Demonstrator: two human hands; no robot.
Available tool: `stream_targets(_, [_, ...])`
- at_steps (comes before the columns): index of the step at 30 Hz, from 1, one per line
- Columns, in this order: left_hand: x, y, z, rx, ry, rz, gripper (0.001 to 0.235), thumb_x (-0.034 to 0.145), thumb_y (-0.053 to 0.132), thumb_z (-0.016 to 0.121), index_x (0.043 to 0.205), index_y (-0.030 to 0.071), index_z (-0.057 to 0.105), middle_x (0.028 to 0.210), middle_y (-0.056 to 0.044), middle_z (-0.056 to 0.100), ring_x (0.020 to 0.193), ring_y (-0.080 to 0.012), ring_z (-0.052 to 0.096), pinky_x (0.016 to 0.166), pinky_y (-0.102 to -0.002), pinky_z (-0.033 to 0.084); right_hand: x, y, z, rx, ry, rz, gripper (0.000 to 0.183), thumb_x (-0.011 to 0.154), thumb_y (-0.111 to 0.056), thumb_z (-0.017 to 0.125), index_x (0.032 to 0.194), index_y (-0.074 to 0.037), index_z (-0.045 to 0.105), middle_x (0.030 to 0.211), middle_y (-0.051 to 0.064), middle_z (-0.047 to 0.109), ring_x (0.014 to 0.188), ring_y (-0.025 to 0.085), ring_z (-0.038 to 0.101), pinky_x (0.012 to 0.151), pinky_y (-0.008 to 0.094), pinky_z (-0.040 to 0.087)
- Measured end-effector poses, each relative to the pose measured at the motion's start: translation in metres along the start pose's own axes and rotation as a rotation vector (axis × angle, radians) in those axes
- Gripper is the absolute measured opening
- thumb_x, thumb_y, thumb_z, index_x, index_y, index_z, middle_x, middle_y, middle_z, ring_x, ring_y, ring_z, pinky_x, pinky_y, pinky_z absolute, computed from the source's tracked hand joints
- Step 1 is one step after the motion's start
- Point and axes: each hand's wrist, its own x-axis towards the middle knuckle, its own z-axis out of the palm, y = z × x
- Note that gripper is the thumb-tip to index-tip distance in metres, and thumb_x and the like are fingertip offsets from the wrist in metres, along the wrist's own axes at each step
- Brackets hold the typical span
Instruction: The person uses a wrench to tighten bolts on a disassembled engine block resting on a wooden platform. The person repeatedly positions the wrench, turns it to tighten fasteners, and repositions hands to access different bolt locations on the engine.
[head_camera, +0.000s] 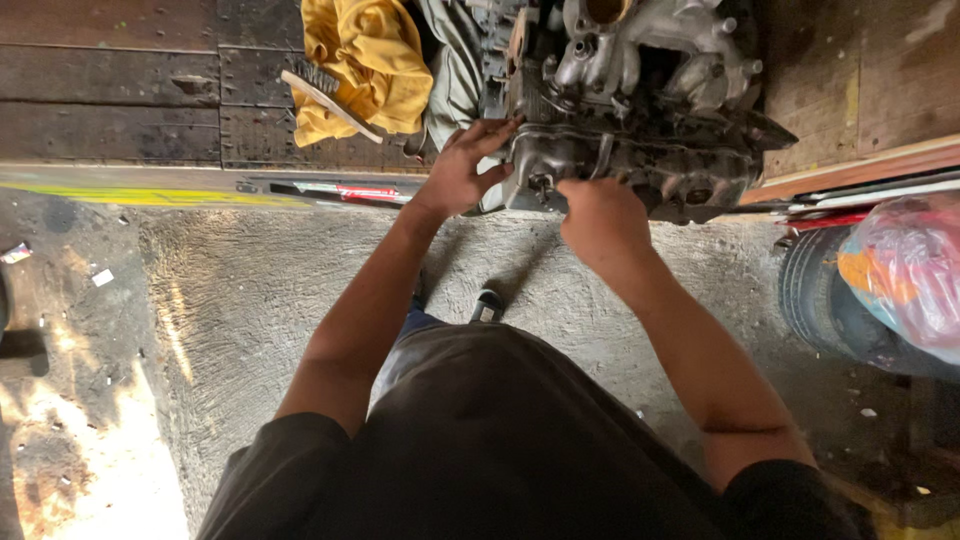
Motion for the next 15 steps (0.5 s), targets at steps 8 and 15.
stream_targets(8, [-0.001, -0.003, -0.001, -0.007, 0.008, 0.024, 0.068, 0.095, 0.031, 0.074, 0.157, 0.024, 0.046, 0.151, -0.006, 0.056, 0.137, -0.029, 0.057, 0.12, -0.051, 0.032, 0.007, 0.002, -0.02, -0.033, -0.14, 0.066, 0.022, 0.094, -0.004, 0.062, 0.108, -0.015, 0.076, 0.077, 0.015, 0.073, 0.067, 0.031, 0.073, 0.061, 0.045, 0.058])
stream_targets(15, [0.0, 0.0, -0.002, -0.037, 0.028, 0.022, 0.068, 0.096, 0.035, 0.076, 0.157, 0.025, 0.047, 0.151, -0.007, 0.057, 0.137, -0.0303, 0.057, 0.119, -0.054, 0.033, 0.005, -0.001, -0.022, 0.144, 0.082, 0.01, 0.019, 0.094, -0.013, 0.071, 0.112, -0.009, 0.075, 0.079, 0.015, 0.071, 0.064, 0.033, 0.069, 0.057, 0.044, 0.05])
